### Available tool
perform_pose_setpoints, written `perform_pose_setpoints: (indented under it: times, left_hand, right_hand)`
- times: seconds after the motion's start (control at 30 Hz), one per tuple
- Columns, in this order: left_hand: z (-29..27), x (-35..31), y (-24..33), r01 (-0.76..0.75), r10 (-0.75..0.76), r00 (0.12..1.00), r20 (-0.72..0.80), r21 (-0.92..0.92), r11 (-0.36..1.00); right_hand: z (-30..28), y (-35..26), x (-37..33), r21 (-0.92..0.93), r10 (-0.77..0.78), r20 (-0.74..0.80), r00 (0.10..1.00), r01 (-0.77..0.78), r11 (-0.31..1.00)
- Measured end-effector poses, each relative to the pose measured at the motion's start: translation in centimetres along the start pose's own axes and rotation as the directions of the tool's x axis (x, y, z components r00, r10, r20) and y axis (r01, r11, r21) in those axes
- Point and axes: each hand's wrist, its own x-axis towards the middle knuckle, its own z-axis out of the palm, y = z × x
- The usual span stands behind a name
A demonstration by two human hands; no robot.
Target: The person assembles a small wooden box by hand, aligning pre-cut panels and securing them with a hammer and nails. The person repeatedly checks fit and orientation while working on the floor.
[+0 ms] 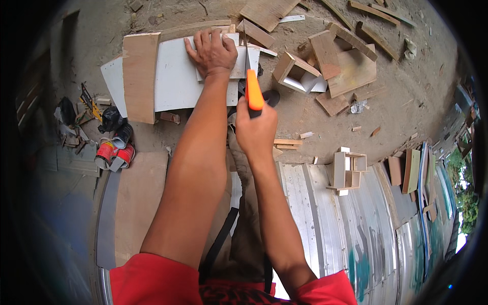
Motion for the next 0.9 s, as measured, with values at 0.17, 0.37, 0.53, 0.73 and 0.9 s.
perform_pose_setpoints:
  times: [0.17,0.37,0.53,0.73,0.9]
  left_hand:
    - [-0.7,-0.1,0.5,0.015,-0.015,0.999,0.031,-0.012,1.000]
    - [0.1,0.2,0.2,-0.012,0.012,1.000,0.000,0.014,1.000]
    - [-0.2,0.4,0.6,-0.037,0.037,0.999,0.004,0.003,0.999]
    - [-0.5,0.2,0.0,-0.015,0.015,1.000,-0.004,-0.008,1.000]
    - [-0.9,-0.4,0.0,-0.012,0.012,1.000,0.018,-0.020,1.000]
  right_hand:
    - [-7.8,-3.3,-15.3,-0.138,0.051,0.106,0.993,-0.036,0.990]
    - [-0.6,1.2,-1.8,-0.068,-0.093,-0.012,0.996,0.092,0.993]
    - [-2.6,0.6,-7.5,-0.082,0.027,0.013,1.000,-0.026,0.996]
    - [-5.9,-1.4,-13.4,-0.108,0.029,0.074,0.997,-0.021,0.994]
    - [0.4,3.7,-0.3,0.029,0.046,-0.047,0.998,-0.045,0.999]
